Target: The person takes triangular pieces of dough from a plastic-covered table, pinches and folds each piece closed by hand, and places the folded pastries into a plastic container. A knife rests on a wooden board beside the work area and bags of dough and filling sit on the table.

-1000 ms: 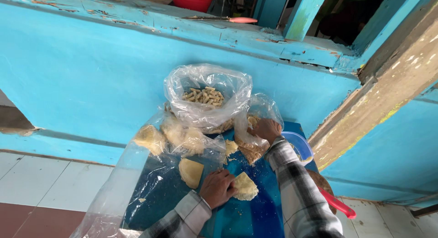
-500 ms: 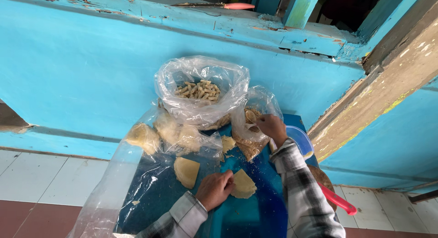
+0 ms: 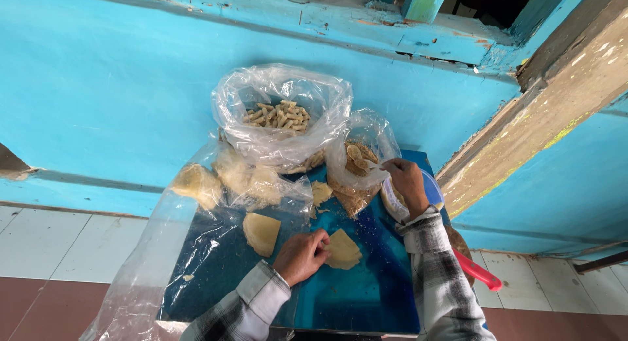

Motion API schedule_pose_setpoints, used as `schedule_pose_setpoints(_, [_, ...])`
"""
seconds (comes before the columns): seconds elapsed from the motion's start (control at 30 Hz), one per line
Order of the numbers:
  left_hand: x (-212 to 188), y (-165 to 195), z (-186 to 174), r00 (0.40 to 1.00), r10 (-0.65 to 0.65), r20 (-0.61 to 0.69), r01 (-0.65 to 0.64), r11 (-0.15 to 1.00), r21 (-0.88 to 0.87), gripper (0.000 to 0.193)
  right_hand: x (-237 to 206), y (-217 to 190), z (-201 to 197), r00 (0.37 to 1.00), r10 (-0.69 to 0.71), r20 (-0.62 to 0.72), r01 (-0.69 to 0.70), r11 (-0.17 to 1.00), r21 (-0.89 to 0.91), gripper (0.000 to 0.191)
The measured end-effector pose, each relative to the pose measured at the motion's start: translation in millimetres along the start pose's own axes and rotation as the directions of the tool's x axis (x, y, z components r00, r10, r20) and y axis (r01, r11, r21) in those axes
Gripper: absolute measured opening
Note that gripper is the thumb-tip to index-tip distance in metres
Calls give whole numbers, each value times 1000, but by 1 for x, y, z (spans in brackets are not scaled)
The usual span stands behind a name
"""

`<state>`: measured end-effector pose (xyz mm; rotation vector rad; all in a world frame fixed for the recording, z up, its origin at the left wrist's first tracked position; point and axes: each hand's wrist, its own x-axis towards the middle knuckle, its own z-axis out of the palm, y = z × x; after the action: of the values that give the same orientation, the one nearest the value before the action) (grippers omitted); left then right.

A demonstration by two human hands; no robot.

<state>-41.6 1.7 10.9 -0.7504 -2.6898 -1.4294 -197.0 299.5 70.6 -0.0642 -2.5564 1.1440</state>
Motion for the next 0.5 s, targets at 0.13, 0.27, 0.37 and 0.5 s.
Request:
schedule_pose_setpoints(0.13, [1,-2,0,1000,-8,4,8,1000,-11,25,-5,-2,0,999,-37,-36,37,999,10,20])
schedule_pose_setpoints(0.27, [2,-3,-1,1000,8,-8,-8,1000,7,23,-5,-2,-1,997,61,-41,-58,996,67,20])
schedule_pose_setpoints(0.37, [2,-3,0,1000,7,10,-7,1000,6,23,-6,-2,-5,997,69,-40,-60,979,194,20])
schedule_pose_setpoints(0.5, [2,-6,0,999,35,-18,-35,999,-14,23,-22,8,-13,995,81,61,-97,930,355,22])
